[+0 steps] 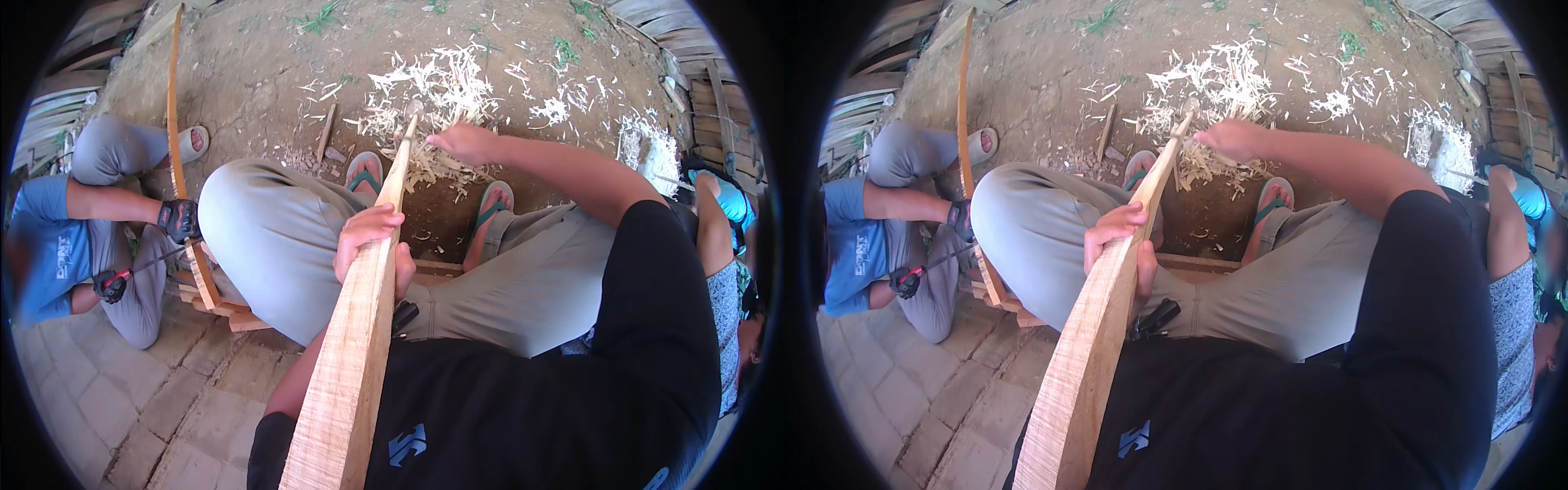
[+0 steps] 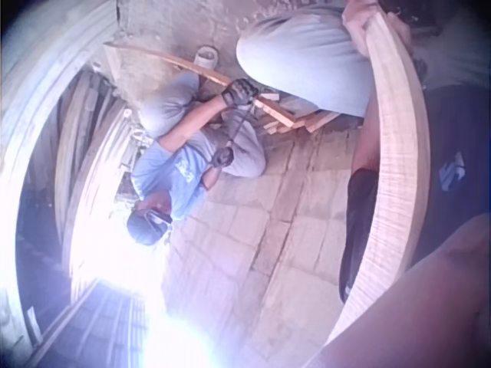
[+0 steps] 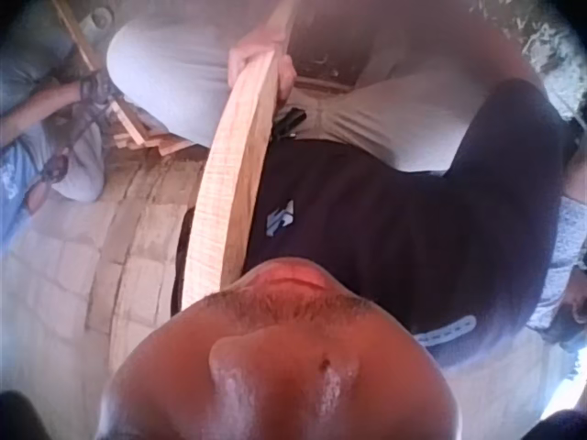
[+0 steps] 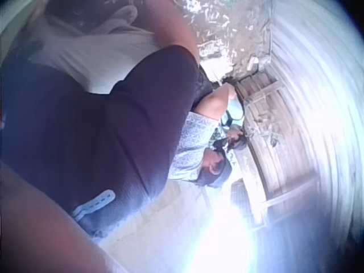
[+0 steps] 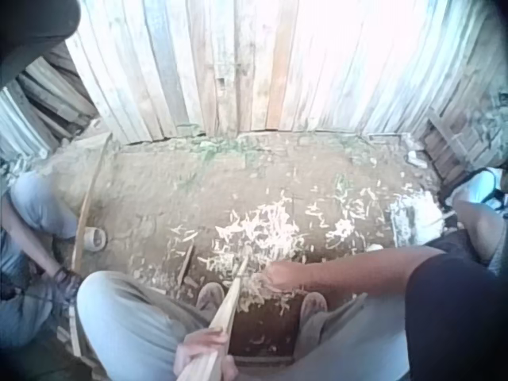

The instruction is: The person sits on the ground and uses a knife to shave and shape a long piece of wood held between their legs. They repeatedly scrape the tool along the wood's surface to remove shavings and refine the shape.

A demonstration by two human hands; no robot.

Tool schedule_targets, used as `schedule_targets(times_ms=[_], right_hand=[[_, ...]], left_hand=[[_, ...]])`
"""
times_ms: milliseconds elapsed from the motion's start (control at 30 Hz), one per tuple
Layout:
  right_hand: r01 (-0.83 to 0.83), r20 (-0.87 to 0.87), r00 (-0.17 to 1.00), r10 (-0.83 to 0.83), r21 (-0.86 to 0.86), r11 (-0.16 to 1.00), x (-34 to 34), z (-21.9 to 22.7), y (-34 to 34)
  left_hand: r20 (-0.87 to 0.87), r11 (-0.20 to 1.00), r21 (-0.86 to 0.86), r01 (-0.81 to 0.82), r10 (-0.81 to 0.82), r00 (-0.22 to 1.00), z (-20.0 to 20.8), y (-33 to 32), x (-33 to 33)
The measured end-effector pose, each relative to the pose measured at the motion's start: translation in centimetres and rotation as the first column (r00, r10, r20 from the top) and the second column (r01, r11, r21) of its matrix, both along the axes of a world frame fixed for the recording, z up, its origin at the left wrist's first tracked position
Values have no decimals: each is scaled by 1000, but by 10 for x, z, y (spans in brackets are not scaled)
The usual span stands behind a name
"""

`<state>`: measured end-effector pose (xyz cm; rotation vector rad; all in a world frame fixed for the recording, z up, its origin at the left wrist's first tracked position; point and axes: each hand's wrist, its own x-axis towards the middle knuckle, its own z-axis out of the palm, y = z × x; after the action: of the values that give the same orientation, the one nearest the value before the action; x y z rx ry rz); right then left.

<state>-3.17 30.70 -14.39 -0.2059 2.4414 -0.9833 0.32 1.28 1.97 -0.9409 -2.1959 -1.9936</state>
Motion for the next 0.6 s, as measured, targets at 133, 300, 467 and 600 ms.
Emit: schedule_targets(times_ms=[133,300,467,600], right_hand=[[-36,114,993,28,72,997,-6,27,-5],[-34,43,999,34,10,999,-6,16,-11],[40,126,991,-52,93,995,-2,3,-4],[21,105,994,-27,57,998,-4,9,-12]], left_hand=[[30,1000,-5,-11,11,999,-1,-1,2],[7,1000,4,-16,16,1000,1,0,0],[2,1000,25,-12,12,1000,-1,1,2],[55,1000,8,-27,26,998,0,-4,7]])
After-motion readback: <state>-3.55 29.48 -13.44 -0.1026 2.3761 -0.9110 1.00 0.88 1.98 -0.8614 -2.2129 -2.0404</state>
